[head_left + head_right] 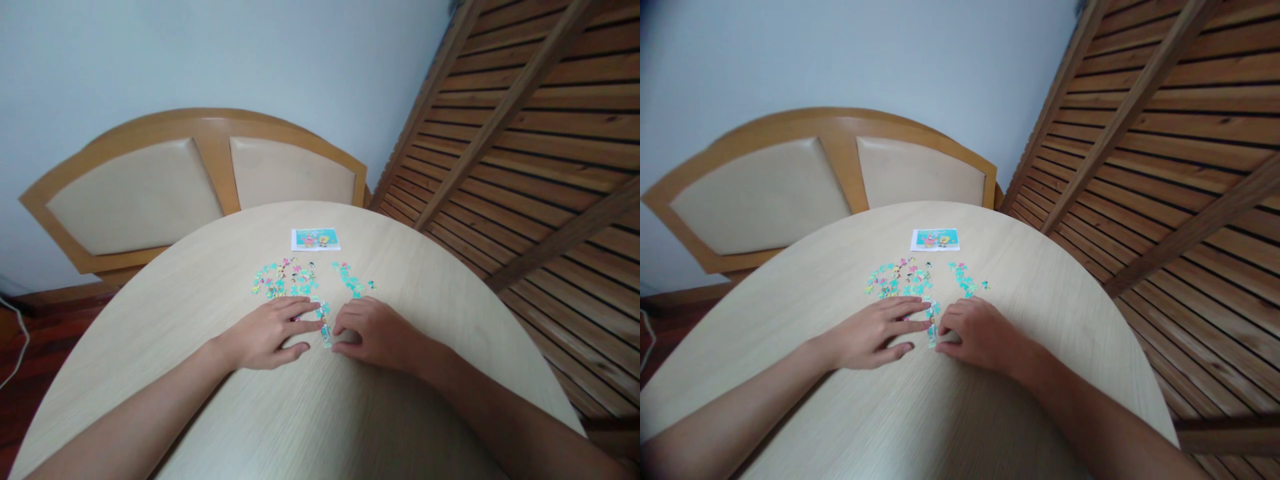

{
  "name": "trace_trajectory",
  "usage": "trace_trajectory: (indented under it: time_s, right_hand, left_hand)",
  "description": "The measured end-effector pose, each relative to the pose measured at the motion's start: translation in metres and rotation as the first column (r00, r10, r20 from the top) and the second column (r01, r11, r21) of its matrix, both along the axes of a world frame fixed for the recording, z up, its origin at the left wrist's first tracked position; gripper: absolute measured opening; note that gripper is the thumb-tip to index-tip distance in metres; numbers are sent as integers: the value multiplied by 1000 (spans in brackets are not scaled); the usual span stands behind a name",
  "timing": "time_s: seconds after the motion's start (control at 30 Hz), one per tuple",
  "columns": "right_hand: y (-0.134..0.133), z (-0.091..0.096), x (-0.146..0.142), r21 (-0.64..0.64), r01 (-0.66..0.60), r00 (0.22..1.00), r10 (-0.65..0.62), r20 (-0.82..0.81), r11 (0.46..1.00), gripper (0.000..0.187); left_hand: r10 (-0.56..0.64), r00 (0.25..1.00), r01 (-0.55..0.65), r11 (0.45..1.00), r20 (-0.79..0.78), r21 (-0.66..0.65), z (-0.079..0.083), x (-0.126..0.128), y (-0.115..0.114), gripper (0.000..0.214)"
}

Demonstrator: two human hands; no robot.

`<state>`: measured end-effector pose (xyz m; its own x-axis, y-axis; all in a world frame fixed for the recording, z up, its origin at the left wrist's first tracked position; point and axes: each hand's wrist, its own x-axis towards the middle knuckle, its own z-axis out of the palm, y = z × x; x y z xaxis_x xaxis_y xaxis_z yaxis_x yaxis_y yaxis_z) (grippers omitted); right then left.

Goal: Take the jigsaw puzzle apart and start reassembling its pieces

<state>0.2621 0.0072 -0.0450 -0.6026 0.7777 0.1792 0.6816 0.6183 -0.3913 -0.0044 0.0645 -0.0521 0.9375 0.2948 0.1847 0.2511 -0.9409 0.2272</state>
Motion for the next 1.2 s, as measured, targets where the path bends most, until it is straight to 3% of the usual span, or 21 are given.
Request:
trace_trajectory:
  time_s: [0.17,0.27,0.33,0.37,0.47,0.57,0.8,1.07,1.2]
  right_hand:
    - [3,-4,-1,32,-112,994,113,-14,993,9]
    - [6,0,6,5,-84,996,84,-3,996,16]
    - [11,5,20,1,72,997,-72,-6,997,21]
    - [15,7,30,8,218,976,-218,-4,976,23]
    - [28,8,64,29,554,833,-553,-35,832,22]
    - [37,1,84,-14,637,770,-637,-30,771,24]
    - [35,-9,65,-1,551,832,-549,76,835,34]
    - [43,-19,77,-6,545,837,-543,66,838,27]
    - [45,-24,78,33,543,838,-544,32,839,26]
  left_hand:
    - [-8,1000,8,1000,-7,0,-1,0,1,46]
    - [0,1000,0,1000,-11,-3,-2,0,1,47]
    - [7,1000,-7,1000,-17,-4,-2,0,1,46]
    - [8,1000,-8,1000,-20,-5,-2,0,0,44]
    - [5,1000,-5,1000,-16,-7,-2,0,0,41]
    - [-3,1000,3,1000,3,2,-2,0,0,40]
    - [-17,1000,17,1000,14,22,1,2,-2,41]
    - [284,953,-290,955,101,53,7,-15,14,22]
    - [314,944,-316,949,98,10,6,-23,21,22]
